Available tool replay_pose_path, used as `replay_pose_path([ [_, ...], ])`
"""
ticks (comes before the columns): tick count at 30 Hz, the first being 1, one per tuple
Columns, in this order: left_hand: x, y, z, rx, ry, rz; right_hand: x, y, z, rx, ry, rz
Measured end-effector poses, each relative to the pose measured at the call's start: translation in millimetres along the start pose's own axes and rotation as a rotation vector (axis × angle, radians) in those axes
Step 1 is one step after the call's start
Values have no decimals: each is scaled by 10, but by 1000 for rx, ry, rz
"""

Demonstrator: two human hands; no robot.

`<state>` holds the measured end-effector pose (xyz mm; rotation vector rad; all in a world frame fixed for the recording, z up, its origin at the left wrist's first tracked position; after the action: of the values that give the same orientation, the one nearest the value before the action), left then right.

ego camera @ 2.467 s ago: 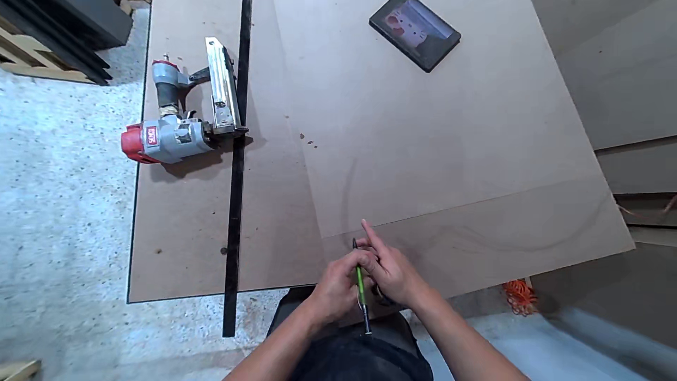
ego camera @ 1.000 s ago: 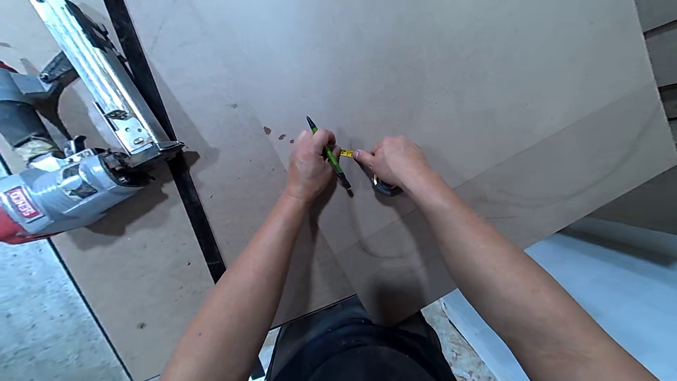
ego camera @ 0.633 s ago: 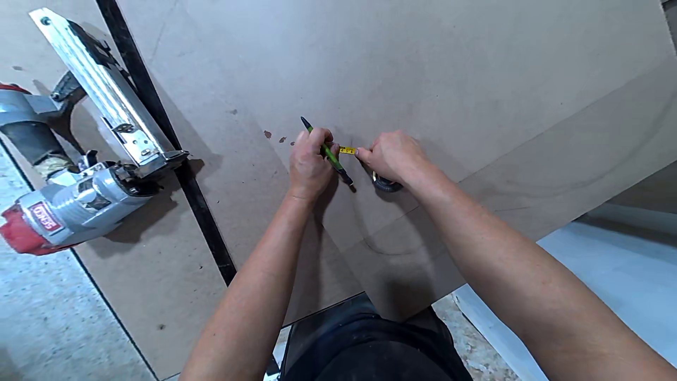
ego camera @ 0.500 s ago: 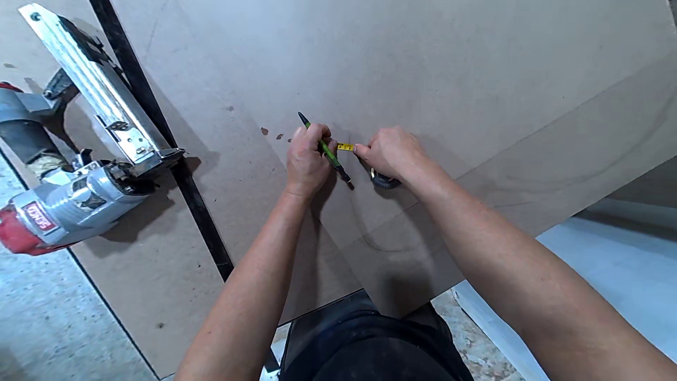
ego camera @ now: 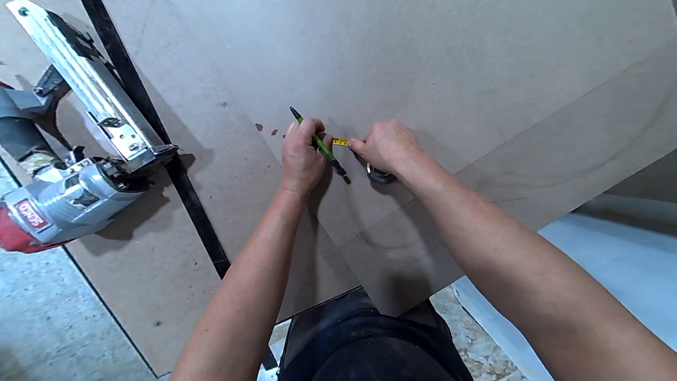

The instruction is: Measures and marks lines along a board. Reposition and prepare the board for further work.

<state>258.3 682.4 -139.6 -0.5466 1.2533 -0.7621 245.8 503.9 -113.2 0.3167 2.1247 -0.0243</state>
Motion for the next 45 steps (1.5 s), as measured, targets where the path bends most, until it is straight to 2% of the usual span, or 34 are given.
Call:
replay_pose_path([
  [2, -38, 29, -4, -85, -22, -83, -3, 3, -11, 1, 10, 1],
  [5, -244, 84, -7, -311, -119, -422, -20, 13, -10, 10, 13, 13],
  [7, -379, 100, -70, -388, -184, -496, -16, 4, -10, 8, 5, 5],
  [10, -454, 132, -185, -480, -243, -493, 9, 1, -13, 1, -8, 15],
  [15, -349, 145, -155, -554, -251, -473, -16, 14, -7, 2, -2, 14],
  [21, -276, 127, -124, -612, -148, -336, -11, 13, -6, 0, 10, 14],
  [24, -396, 94, -91, -537, -174, -378, -12, 12, -11, 2, 2, 17],
  [26, -580, 45, -13, -393, -169, -526, -22, 12, -8, -1, -5, 14],
  [27, -684, 7, 21, -380, -190, -618, -21, 8, -9, -2, -8, 15],
  [31, -1017, -180, 120, -550, -271, -1036, -32, 23, -23, 5, 8, 29],
  [34, -1159, -244, 207, -628, -161, -1207, -44, 26, -28, 8, 7, 31],
  [38, -1290, -362, 287, -557, -79, -1309, -31, 9, -16, 10, 20, 13],
  [42, -1330, -363, 273, -544, -124, -1310, -33, 10, -4, 11, 24, -6],
  [45, -1279, -362, 250, -422, -56, -1265, -32, 6, 6, 7, 14, -5],
])
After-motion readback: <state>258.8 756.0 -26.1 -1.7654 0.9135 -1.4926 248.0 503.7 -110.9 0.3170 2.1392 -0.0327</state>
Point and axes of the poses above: each hand's wrist, its own z-axis towards the middle knuckle, its own x-axis out of the palm, y = z × x, the point moved 6 cm from there along z, towards the middle knuckle, and after that the axes turned 15 degrees about -y, right-handed, at the moved point
